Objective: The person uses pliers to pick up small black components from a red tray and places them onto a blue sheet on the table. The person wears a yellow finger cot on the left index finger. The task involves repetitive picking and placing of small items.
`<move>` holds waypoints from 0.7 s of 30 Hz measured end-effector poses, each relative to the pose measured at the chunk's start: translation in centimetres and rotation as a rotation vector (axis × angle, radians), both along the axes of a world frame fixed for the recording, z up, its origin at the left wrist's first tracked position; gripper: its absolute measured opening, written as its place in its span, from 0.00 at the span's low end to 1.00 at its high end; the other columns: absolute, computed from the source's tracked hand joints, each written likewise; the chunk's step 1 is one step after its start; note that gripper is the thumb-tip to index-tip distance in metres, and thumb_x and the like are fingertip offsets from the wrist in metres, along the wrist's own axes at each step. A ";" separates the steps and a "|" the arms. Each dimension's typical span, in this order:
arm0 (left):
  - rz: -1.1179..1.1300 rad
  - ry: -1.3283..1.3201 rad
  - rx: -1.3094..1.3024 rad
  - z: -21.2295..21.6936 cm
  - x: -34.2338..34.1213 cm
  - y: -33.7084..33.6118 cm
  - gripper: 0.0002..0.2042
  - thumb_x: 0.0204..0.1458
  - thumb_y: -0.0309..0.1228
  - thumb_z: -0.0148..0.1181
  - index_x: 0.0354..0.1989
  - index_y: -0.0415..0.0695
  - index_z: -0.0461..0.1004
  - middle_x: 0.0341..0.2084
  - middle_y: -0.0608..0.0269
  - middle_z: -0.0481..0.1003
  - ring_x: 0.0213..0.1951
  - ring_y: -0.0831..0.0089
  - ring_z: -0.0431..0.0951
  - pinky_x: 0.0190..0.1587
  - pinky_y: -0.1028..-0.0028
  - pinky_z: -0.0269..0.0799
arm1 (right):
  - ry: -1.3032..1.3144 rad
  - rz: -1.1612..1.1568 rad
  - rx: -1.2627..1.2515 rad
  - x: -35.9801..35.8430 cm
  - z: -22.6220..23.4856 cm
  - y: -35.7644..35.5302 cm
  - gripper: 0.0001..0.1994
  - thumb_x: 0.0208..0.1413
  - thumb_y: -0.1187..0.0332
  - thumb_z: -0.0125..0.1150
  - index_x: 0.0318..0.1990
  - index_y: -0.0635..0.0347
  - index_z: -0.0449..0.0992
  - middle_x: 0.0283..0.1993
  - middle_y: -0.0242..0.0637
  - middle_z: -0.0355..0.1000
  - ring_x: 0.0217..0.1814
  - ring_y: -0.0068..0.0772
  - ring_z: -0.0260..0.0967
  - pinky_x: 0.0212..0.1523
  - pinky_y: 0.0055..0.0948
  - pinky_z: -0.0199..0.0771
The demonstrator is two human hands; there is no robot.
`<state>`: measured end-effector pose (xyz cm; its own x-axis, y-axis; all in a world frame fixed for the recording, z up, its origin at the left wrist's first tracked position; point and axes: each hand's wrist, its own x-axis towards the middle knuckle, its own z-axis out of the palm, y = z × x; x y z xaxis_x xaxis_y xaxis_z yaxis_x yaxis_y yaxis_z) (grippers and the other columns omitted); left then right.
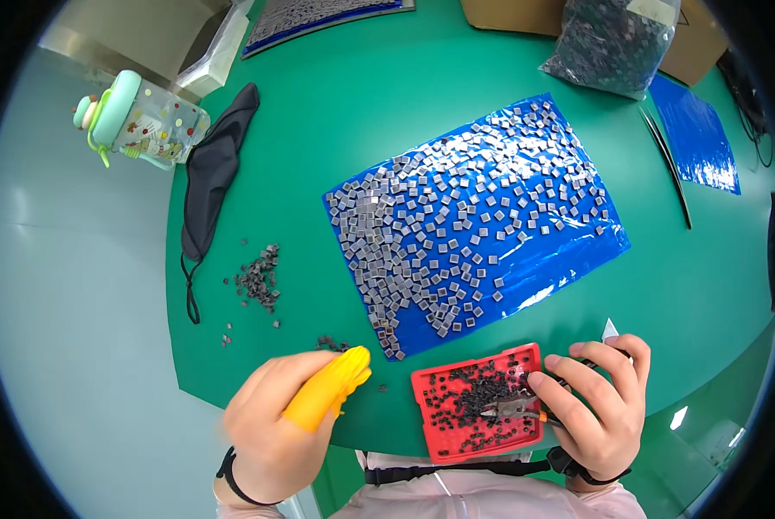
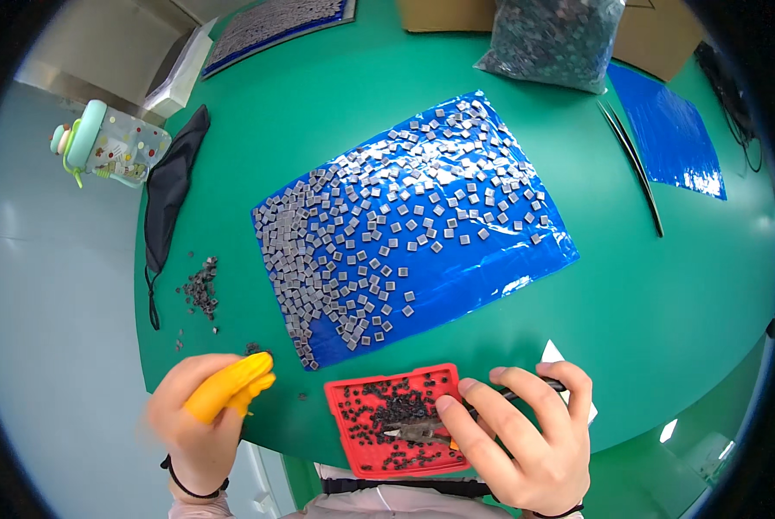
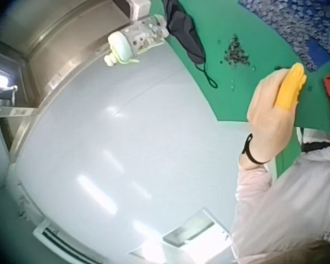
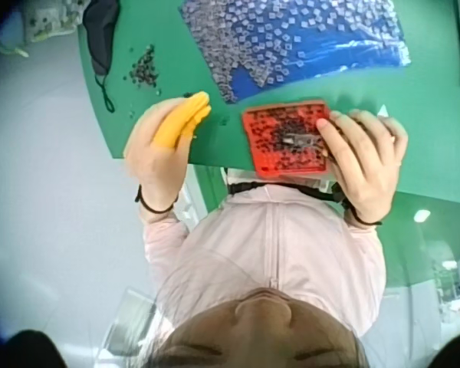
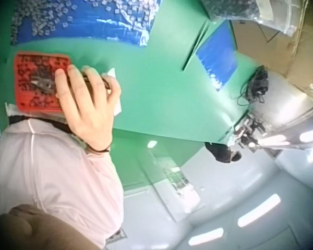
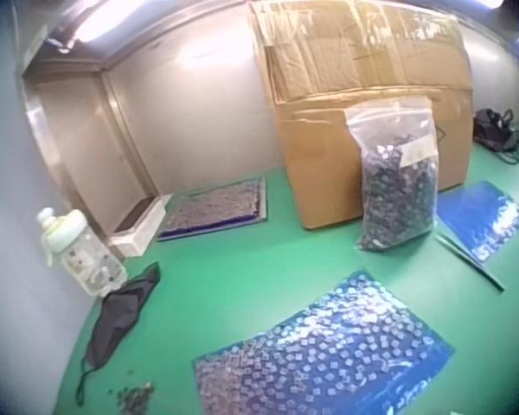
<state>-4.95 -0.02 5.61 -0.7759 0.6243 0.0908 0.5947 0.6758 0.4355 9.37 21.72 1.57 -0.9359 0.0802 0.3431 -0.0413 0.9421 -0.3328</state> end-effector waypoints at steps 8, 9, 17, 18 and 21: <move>-0.198 0.149 -0.105 -0.6 -1.3 2.2 0.16 0.29 0.14 0.64 0.33 0.37 0.78 0.31 0.60 0.76 0.33 0.63 0.76 0.32 0.71 0.72 | 0.081 -0.045 -0.091 1.0 -1.4 0.8 0.15 0.32 0.71 0.66 0.35 0.53 0.79 0.36 0.31 0.75 0.39 0.39 0.71 0.42 0.45 0.64; -0.224 0.159 -0.134 -0.7 -1.4 2.4 0.17 0.27 0.15 0.66 0.33 0.35 0.78 0.33 0.60 0.76 0.34 0.63 0.76 0.32 0.71 0.73 | 0.085 -0.057 -0.099 1.0 -1.4 0.8 0.15 0.32 0.71 0.67 0.35 0.53 0.79 0.36 0.31 0.75 0.38 0.39 0.71 0.42 0.45 0.64; -0.227 0.154 -0.181 -1.1 -1.4 2.8 0.17 0.27 0.14 0.65 0.33 0.35 0.79 0.33 0.59 0.76 0.34 0.63 0.76 0.32 0.71 0.73 | 0.096 -0.063 -0.115 1.3 -2.1 1.2 0.15 0.32 0.72 0.66 0.35 0.53 0.79 0.37 0.32 0.75 0.38 0.40 0.71 0.42 0.45 0.64; -0.231 0.159 -0.182 -1.1 -1.4 2.8 0.17 0.27 0.14 0.65 0.33 0.35 0.79 0.33 0.59 0.76 0.34 0.63 0.76 0.32 0.71 0.73 | 0.101 -0.067 -0.119 1.1 -2.0 1.1 0.15 0.32 0.72 0.66 0.35 0.53 0.79 0.37 0.32 0.75 0.38 0.40 0.71 0.42 0.45 0.64; -0.226 0.147 -0.174 -1.0 -1.3 3.0 0.17 0.28 0.14 0.65 0.33 0.35 0.79 0.33 0.60 0.76 0.34 0.63 0.76 0.32 0.71 0.73 | 0.104 -0.073 -0.125 1.0 -2.0 1.0 0.16 0.31 0.72 0.65 0.35 0.54 0.79 0.37 0.32 0.75 0.39 0.40 0.71 0.42 0.45 0.64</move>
